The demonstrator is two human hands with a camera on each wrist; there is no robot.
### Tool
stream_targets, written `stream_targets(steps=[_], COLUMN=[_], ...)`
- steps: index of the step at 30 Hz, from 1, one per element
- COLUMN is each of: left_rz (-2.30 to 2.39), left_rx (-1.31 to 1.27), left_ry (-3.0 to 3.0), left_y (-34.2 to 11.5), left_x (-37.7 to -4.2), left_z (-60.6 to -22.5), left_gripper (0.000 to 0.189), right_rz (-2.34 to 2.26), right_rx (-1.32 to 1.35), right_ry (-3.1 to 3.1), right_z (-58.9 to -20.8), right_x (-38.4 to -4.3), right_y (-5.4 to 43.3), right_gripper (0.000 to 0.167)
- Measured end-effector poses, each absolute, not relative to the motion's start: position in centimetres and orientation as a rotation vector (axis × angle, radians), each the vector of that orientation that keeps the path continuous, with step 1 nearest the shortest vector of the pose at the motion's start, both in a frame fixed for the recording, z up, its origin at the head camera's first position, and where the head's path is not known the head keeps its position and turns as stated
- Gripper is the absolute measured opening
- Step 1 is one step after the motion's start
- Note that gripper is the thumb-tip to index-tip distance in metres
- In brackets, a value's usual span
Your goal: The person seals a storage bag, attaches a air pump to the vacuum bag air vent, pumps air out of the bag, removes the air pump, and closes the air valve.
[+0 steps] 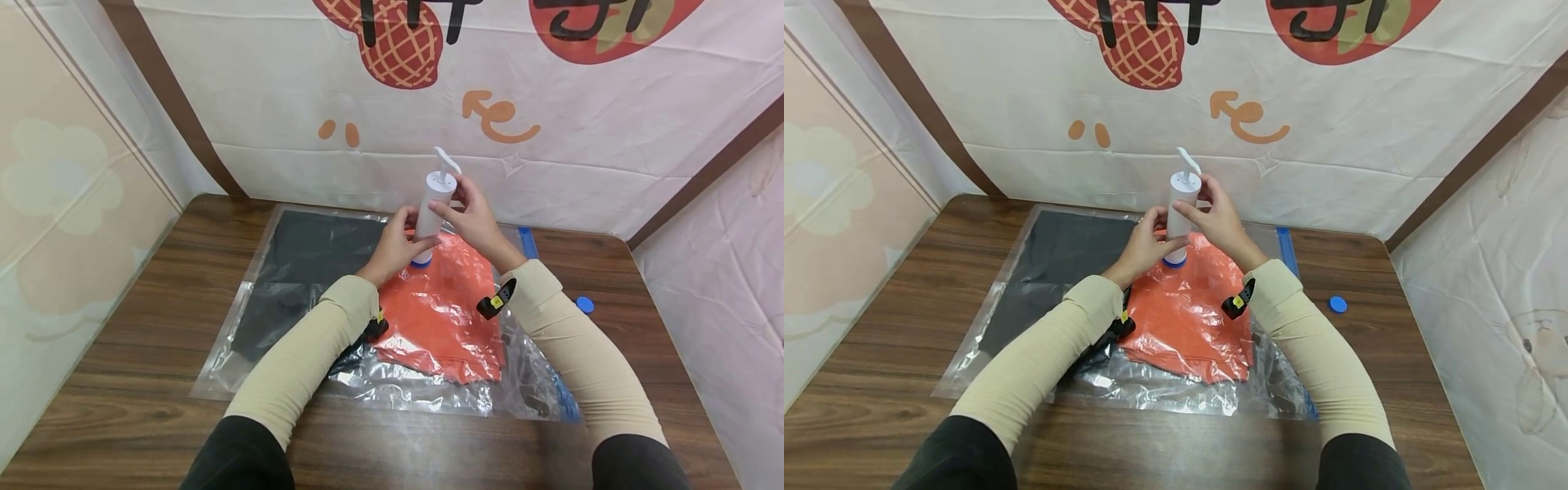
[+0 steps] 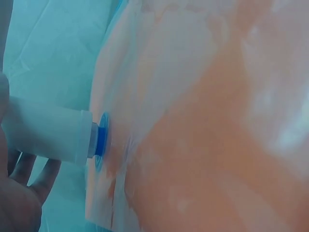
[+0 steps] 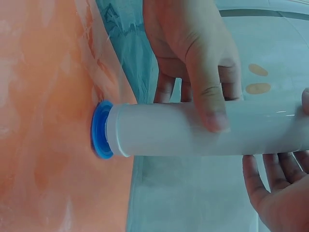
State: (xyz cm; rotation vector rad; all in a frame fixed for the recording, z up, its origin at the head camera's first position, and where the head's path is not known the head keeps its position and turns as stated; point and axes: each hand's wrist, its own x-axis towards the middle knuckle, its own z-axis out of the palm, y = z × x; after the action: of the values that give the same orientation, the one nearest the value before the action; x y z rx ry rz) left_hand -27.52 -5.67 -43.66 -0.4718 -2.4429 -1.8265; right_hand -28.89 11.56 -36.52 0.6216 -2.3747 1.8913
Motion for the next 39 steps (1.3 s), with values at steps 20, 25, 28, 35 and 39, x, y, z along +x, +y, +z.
stream_targets(steps=[20, 25, 28, 35, 39], left_rz=[-1.854, -1.817, -1.805, -1.816, -1.835], left_rx=[-0.466, -0.473, -0.475, -0.495, -0.5], left_ry=[-2.44, -2.443, -2.449, -2.453, -2.462], left_y=[-5.81, -5.77, -5.8, -5.84, -5.77], left_x=[-27.59, -27.72, -27.75, -27.8, -27.65], left_z=[-43.87, -43.83, -43.85, -43.76, -43.65], left_gripper=[0.064, 0.058, 0.058, 0.061, 0.068], right_rz=[1.861, 1.857, 1.877, 1.918, 1.923], right_rx=[0.681, 0.707, 0.728, 0.71, 0.68], right_ry=[-2.412, -2.417, -2.415, -2.421, -2.414], right_z=[-36.81, -36.74, -36.71, -36.63, -36.77], right_x=[-29.08, -28.98, -28.88, -28.76, -28.84], right_y=[11.82, 11.85, 11.93, 11.85, 11.7], right_gripper=[0.057, 0.058, 0.06, 0.06, 0.061])
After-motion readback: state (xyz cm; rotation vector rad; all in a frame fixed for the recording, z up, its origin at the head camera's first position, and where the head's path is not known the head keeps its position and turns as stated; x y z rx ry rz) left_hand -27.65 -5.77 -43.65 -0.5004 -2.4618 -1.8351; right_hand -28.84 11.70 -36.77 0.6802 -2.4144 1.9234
